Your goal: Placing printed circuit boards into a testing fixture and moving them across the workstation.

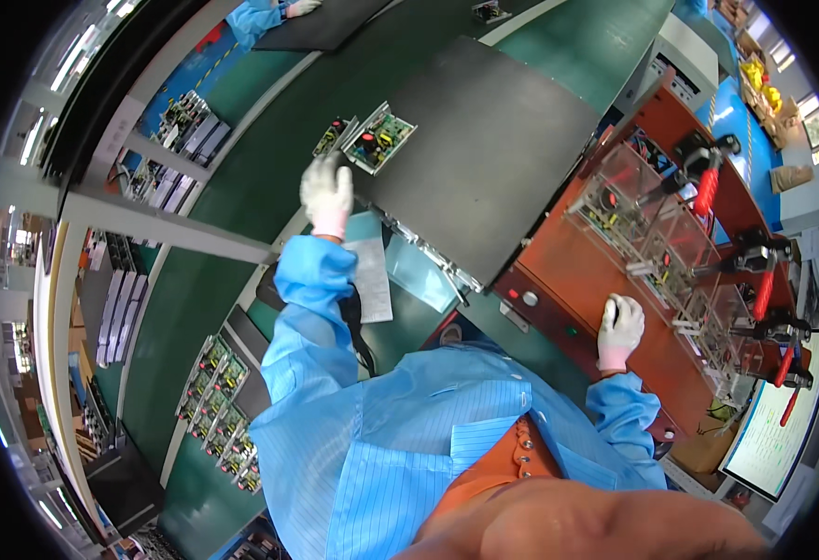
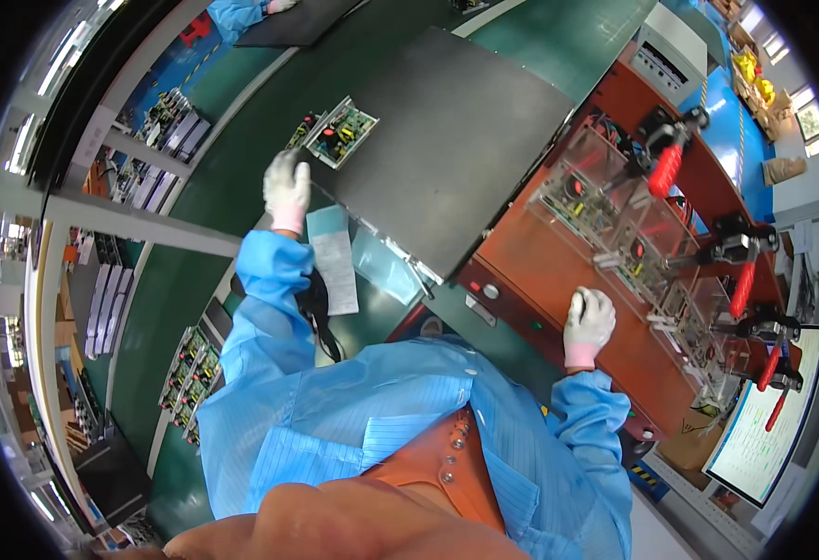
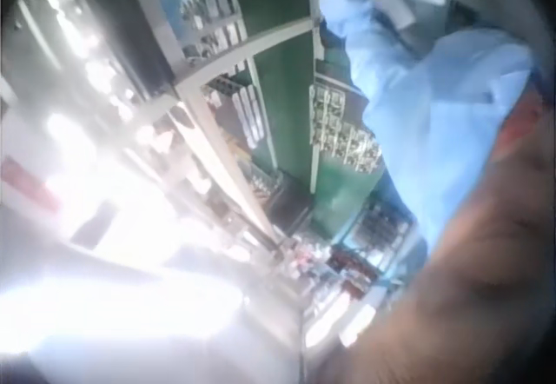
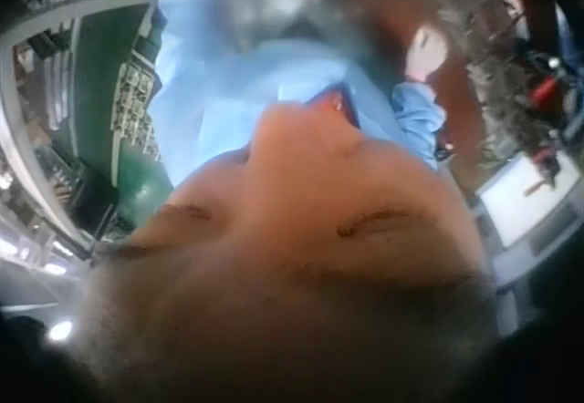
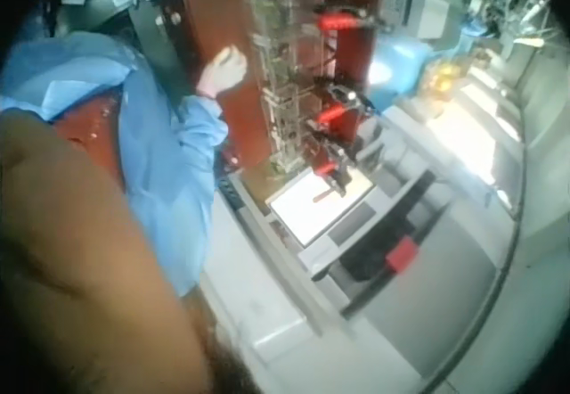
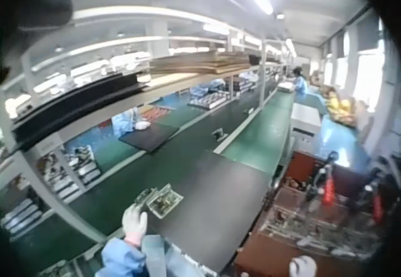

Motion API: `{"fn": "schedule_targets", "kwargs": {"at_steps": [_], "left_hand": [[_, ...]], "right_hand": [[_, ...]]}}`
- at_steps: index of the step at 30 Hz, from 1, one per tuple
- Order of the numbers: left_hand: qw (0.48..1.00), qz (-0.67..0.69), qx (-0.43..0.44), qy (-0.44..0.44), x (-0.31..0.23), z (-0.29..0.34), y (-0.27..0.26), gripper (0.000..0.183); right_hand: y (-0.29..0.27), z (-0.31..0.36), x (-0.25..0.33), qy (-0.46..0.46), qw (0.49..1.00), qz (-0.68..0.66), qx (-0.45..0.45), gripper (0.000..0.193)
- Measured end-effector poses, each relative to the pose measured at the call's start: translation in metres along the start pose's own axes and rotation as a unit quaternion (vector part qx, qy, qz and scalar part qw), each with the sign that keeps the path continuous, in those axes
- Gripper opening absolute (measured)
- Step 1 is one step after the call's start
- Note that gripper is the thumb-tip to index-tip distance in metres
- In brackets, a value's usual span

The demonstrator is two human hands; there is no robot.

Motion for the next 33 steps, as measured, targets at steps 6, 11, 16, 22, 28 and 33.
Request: {"fn": "schedule_targets", "kwargs": {"at_steps": [6,11,16,22,28,33], "left_hand": [[0.969,-0.15,0.197,-0.015,0.106,-0.082,0.09,0.039],[0.944,-0.194,0.265,0.025,0.202,-0.09,0.182,0.044],[0.924,-0.228,0.29,0.104,0.187,-0.111,0.218,0.045],[0.887,-0.221,0.403,0.038,0.18,-0.112,0.239,0.042],[0.885,-0.234,0.401,0.038,0.185,-0.107,0.22,0.041],[0.919,-0.212,0.331,-0.035,0.178,-0.124,0.15,0.042]], "right_hand": [[-0.002,-0.001,0.001,0.06,0.997,0.041,0.001,0.013],[0.009,-0.01,0.0,0.068,0.996,0.048,0.025,0.011],[0.007,-0.009,0.001,0.081,0.994,0.077,0.022,0.011],[0.01,-0.013,0.0,0.094,0.992,0.08,0.028,0.011],[0.008,-0.012,0.003,0.092,0.993,0.076,0.025,0.011],[0.007,-0.011,0.003,0.087,0.994,0.064,0.012,0.011]]}}
Point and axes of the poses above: each hand's wrist, its own z-axis away from the middle knuckle, its own y-axis out of the palm, x = y × z, the point moved 8 cm from there along -z, towards the middle knuckle, and after that the axes turned 7 degrees about x, right-handed, at the moved point
